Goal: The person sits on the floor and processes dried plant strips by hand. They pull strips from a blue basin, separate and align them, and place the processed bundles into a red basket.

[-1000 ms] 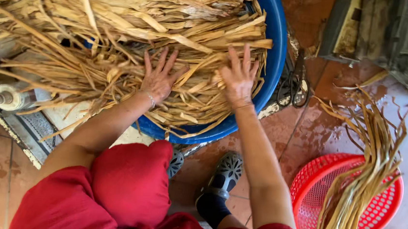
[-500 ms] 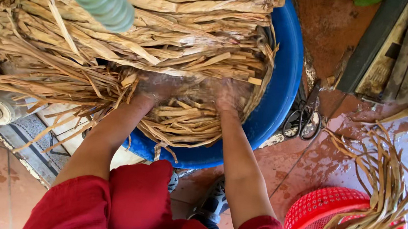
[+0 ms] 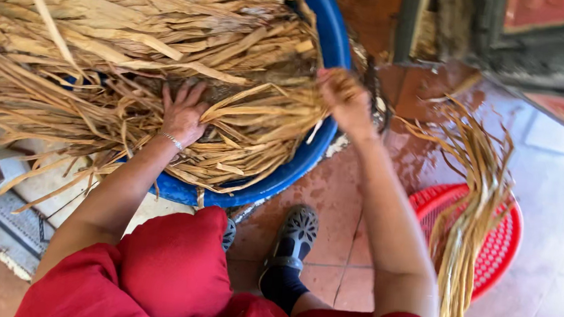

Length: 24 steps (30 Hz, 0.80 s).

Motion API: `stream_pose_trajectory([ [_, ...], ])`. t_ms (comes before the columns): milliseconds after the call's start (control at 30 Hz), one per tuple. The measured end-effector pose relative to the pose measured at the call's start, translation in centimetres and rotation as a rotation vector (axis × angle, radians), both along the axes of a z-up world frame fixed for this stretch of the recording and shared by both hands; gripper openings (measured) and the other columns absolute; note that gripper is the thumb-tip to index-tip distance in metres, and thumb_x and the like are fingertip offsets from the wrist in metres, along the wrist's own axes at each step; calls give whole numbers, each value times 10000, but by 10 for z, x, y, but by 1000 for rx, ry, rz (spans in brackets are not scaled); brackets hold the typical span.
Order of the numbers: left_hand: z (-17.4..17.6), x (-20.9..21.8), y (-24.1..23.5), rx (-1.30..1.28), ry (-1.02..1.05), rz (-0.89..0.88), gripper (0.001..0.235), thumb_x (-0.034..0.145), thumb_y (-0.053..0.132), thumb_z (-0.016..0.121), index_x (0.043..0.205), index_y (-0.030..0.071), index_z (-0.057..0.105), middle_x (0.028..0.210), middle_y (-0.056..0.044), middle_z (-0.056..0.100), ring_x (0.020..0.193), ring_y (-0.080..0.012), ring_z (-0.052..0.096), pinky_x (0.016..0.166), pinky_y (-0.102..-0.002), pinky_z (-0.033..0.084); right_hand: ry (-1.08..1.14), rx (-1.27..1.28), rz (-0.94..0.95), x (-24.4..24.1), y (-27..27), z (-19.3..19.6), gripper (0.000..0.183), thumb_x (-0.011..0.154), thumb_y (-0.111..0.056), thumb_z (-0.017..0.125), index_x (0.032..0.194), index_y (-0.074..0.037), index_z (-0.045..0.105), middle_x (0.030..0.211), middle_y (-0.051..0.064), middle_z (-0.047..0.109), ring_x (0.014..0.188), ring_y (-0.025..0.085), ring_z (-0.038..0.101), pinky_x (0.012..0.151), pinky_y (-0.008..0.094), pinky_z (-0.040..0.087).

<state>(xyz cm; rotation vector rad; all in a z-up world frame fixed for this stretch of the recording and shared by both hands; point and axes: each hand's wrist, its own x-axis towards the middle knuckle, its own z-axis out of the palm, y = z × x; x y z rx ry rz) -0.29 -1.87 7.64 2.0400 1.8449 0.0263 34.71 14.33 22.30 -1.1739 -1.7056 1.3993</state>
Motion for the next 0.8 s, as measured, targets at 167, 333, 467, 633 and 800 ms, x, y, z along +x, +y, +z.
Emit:
stream_pose_trajectory([
  [167, 4, -7, 12, 12, 4, -62, 497, 935, 577, 712, 1180, 145, 724, 1512, -57, 529, 1485, -270, 404, 1231, -726, 64, -430, 181, -147, 66, 21, 138, 173, 1030, -190, 721, 1044, -17, 729, 919, 17, 745, 849, 111, 682, 781, 304, 573],
  [333, 67, -12, 38, 50, -18, -1, 543, 887, 568, 695, 1300, 216, 687, 1638, 4, 451, 1584, -264, 312, 1252, -742, 6, -134, 259, -283, 85, 1, 248, 175, 1104, -180, 707, 1090, -5, 708, 988, 9, 733, 885, 98, 669, 800, 278, 559],
  [467, 168, 22, 62, -416, 224, -147, 1244, 593, 731, 844, 1568, 277, 221, 1677, -115, 109, 1545, -337, 63, 1127, -744, -78, -61, 313, -457, 78, -42, 283, 155, 1064, -171, 731, 1117, -51, 649, 1017, -15, 751, 897, 85, 722, 784, 256, 601],
  [633, 268, 125, 87, -227, -256, -296, 1574, 438, 620, 956, 1614, 207, -4, 1678, -197, 59, 1551, -355, 14, 1162, -700, -77, -9, 400, -211, 64, -85, 297, 151, 1085, -163, 713, 1135, -22, 690, 1023, 8, 733, 923, 96, 695, 838, 264, 597],
  [800, 258, 209, 83, -127, -858, -258, 1141, 636, 449, 913, 1582, 190, 331, 1496, -164, 560, 1393, -318, 446, 1218, -474, 298, 232, 409, -444, 77, -101, 300, 153, 1075, -159, 716, 1102, -9, 713, 1026, 37, 759, 930, 108, 707, 859, 278, 589],
])
